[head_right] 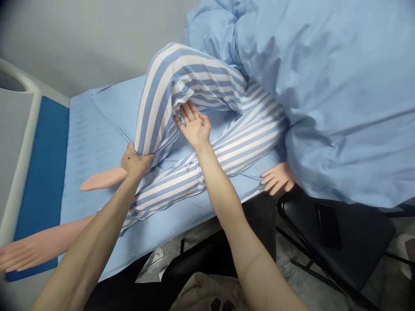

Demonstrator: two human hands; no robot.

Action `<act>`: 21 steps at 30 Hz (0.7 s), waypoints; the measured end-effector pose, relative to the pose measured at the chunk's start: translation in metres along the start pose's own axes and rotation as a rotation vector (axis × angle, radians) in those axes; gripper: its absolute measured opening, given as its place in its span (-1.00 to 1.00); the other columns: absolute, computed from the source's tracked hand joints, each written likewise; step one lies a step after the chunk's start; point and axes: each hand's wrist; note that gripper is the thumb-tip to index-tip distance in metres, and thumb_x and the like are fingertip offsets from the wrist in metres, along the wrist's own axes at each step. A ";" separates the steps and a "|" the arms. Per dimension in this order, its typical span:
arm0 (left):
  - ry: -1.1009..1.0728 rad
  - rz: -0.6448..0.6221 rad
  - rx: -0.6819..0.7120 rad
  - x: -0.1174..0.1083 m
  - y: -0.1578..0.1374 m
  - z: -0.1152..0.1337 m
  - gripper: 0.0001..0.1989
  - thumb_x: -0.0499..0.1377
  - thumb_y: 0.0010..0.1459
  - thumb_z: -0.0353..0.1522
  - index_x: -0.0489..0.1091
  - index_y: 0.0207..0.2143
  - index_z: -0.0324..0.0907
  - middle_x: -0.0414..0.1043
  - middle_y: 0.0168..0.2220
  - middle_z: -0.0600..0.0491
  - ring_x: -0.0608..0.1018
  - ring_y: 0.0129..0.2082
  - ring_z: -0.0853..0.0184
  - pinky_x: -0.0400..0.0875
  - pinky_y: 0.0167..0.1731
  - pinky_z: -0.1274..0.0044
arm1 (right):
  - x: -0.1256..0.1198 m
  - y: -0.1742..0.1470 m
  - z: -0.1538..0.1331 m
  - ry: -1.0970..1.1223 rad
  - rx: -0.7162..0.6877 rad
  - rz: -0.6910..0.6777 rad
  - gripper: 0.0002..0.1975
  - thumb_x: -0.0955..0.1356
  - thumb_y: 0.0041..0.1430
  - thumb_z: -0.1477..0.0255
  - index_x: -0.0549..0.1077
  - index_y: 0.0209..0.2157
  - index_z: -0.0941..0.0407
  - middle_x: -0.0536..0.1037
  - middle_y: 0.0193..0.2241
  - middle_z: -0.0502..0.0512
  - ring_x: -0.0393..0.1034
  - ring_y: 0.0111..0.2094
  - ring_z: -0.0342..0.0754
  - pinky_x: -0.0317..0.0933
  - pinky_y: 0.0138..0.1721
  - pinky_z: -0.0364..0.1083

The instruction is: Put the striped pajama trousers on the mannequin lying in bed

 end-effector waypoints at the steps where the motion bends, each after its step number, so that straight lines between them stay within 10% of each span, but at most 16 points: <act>1: 0.012 -0.009 0.004 -0.003 0.002 -0.004 -0.31 0.28 -0.06 -0.15 0.30 0.14 -0.15 0.48 -0.05 -0.17 0.49 -0.01 -0.10 0.37 -0.06 0.22 | -0.001 0.001 0.002 0.003 0.012 0.006 -0.64 0.17 0.25 0.31 0.47 -0.04 0.02 0.62 -0.09 0.02 0.34 0.21 -0.08 0.22 0.27 0.15; 12: 0.268 0.029 0.144 -0.032 0.001 -0.078 -0.47 0.21 0.03 -0.20 0.37 0.06 -0.20 0.51 -0.07 -0.21 0.51 -0.04 -0.04 0.31 -0.10 0.32 | -0.002 -0.002 0.021 -0.190 0.194 0.115 -0.94 0.27 0.15 0.42 0.29 -0.40 0.07 0.42 -0.57 -0.09 0.41 -0.42 -0.15 0.40 -0.20 -0.13; 21: 0.424 -0.033 0.345 -0.035 0.008 -0.109 -0.55 0.14 0.07 -0.27 0.38 0.01 -0.24 0.51 -0.08 -0.23 0.50 -0.04 -0.04 0.25 -0.07 0.32 | -0.015 0.002 0.039 -0.546 0.393 0.293 -0.82 0.31 0.06 0.38 0.32 -0.26 0.09 0.42 -0.48 -0.07 0.40 -0.41 -0.15 0.41 -0.28 -0.14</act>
Point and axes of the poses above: each hand's wrist, its own y-axis towards the middle knuckle, its own x-axis out of the palm, z = x × y
